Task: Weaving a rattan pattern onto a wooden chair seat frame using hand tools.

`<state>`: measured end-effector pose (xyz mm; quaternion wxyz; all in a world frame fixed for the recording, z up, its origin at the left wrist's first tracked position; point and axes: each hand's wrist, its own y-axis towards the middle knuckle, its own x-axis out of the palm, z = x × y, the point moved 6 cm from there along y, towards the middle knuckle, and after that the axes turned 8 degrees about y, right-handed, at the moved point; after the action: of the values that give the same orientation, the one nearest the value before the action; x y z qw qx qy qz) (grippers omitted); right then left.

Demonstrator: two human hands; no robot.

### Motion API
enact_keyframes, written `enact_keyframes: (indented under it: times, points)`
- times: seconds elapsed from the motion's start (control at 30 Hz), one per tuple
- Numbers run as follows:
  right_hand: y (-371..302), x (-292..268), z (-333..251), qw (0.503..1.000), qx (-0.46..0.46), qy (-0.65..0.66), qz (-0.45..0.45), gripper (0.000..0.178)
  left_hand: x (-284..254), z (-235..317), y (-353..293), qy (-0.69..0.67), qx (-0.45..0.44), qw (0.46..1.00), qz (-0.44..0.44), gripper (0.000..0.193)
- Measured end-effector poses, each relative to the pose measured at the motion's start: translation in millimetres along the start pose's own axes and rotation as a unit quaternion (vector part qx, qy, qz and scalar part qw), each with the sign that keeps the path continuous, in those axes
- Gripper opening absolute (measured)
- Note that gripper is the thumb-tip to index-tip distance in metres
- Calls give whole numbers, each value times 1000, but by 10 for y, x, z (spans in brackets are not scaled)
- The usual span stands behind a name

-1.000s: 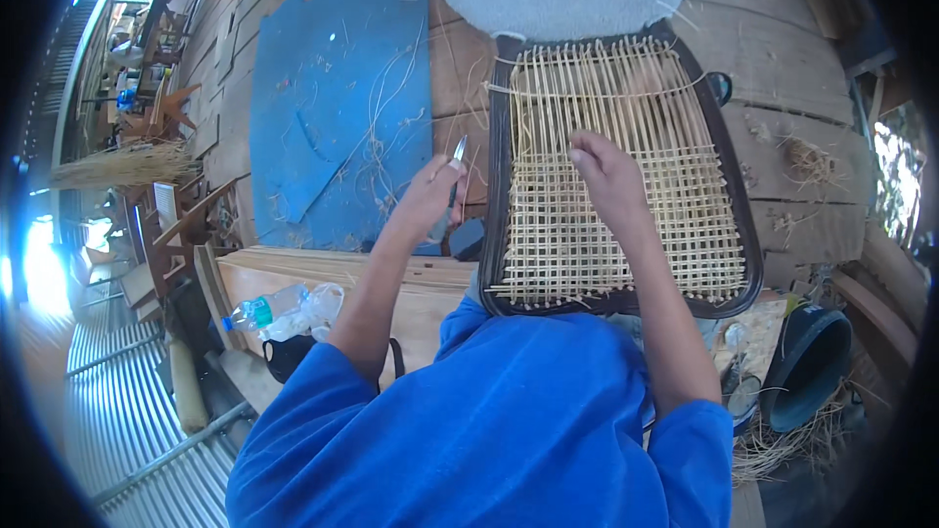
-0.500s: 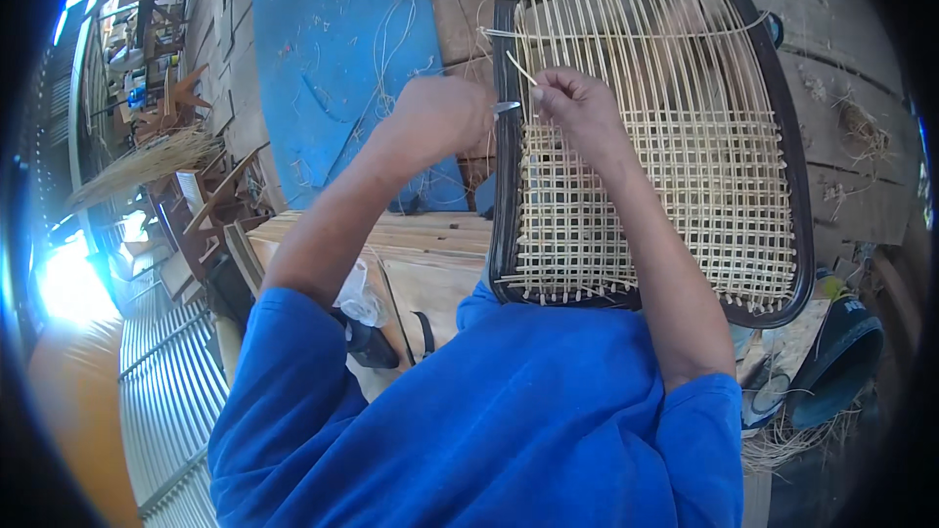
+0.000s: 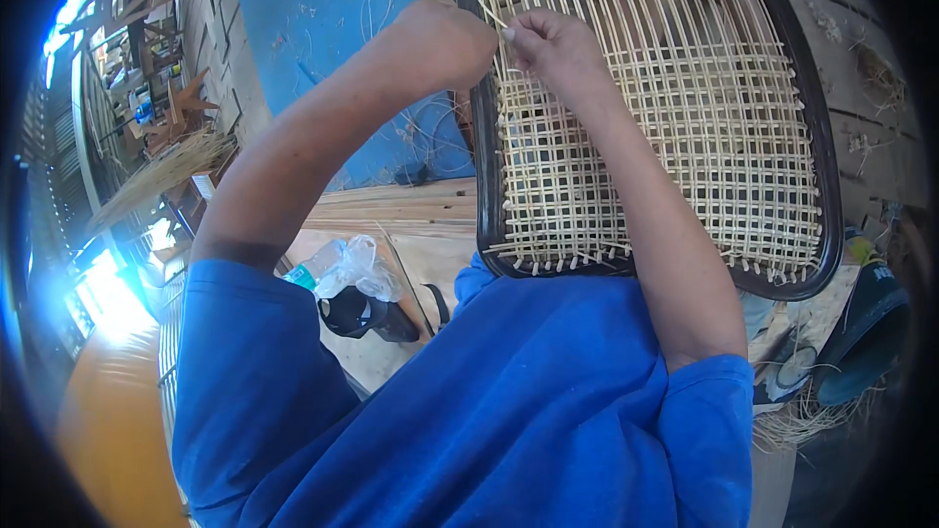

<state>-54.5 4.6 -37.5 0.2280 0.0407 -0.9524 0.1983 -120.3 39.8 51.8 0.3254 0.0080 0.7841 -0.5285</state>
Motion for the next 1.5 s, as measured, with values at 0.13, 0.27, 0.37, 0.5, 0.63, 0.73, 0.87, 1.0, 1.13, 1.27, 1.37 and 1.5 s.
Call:
enact_keyframes:
  times: [0.13, 0.27, 0.37, 0.5, 0.63, 0.73, 0.87, 1.0, 1.13, 1.27, 1.37, 1.5]
  points:
    - [7, -6, 49, 1000, 29, -4, 9, 13, 54, 40, 1, 20, 11, 1000, 3, 18]
    - [4, 31, -3, 996, 13, -79, 27, 16, 198, -44, -70, -44, -25, 999, 13, 21]
    - [2, 71, -62, 972, 21, -230, 38, 21, 301, -62, -130, -61, -23, 995, 71, 22]
    - [76, 93, -67, 951, 32, -305, 37, 20, 352, -75, -173, -95, -26, 990, 106, 22]
    - [112, 68, -73, 947, 90, -307, 8, 19, 480, -91, -143, -119, -28, 986, 115, 23]
    - [133, 86, -78, 930, 79, -358, 6, 19, 496, -73, -149, -130, -20, 983, 126, 24]
    - [145, 86, -67, 927, 73, -368, 16, 16, 489, -78, -162, -134, -38, 982, 125, 25]
    - [174, 79, -70, 915, 83, -394, 0, 14, 533, -81, -156, -159, -28, 977, 142, 25]
    - [188, 96, -95, 914, 102, -392, -9, 16, 545, -88, -167, -159, -43, 979, 123, 26]
    - [207, 112, -86, 922, 102, -372, -22, 11, 545, -87, -193, -154, -54, 980, 111, 30]
    - [234, 104, -89, 912, 98, -396, -45, 11, 529, -67, -170, -145, -45, 978, 142, 23]
    - [252, 187, -128, 890, 49, -451, -40, 11, 535, -73, -202, -151, -46, 975, 154, 23]
